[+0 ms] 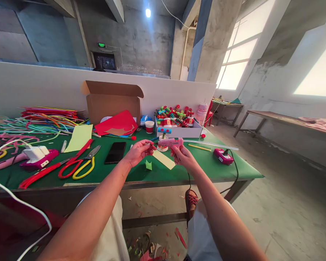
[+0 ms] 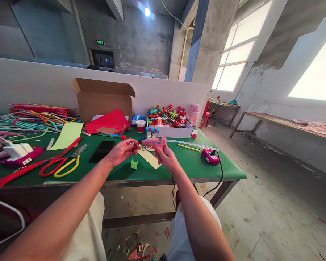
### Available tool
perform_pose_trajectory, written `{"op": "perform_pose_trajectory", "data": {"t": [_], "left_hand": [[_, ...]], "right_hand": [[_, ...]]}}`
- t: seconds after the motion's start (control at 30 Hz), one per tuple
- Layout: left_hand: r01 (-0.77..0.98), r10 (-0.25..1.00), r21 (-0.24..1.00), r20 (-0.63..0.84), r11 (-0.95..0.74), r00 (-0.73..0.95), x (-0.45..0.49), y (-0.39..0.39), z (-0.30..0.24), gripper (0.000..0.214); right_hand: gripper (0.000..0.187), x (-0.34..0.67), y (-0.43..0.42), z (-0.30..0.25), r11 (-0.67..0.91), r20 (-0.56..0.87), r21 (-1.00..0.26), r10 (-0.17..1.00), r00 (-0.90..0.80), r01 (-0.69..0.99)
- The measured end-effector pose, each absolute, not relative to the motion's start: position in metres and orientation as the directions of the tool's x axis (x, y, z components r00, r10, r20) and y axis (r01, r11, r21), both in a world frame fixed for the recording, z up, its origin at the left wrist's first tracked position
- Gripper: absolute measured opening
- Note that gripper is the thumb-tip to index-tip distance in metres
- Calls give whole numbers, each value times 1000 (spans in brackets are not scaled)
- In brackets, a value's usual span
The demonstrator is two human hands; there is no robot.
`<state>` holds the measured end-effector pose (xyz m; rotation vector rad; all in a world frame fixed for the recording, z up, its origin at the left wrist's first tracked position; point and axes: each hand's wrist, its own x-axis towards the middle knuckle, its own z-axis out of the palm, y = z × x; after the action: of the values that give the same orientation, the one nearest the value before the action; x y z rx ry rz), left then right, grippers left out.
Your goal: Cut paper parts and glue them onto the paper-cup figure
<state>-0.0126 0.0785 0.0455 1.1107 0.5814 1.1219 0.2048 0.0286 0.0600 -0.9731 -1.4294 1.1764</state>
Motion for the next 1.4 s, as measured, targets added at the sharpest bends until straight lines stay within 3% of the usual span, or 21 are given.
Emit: {"op": "perform_pose_trajectory", "data": {"t": [1.4], "left_hand": [[-393,912,919,132,33,387,-13,80,44,24]], "right_hand": [[51,207,34,53,230,224,-973,960,-167,22]]}}
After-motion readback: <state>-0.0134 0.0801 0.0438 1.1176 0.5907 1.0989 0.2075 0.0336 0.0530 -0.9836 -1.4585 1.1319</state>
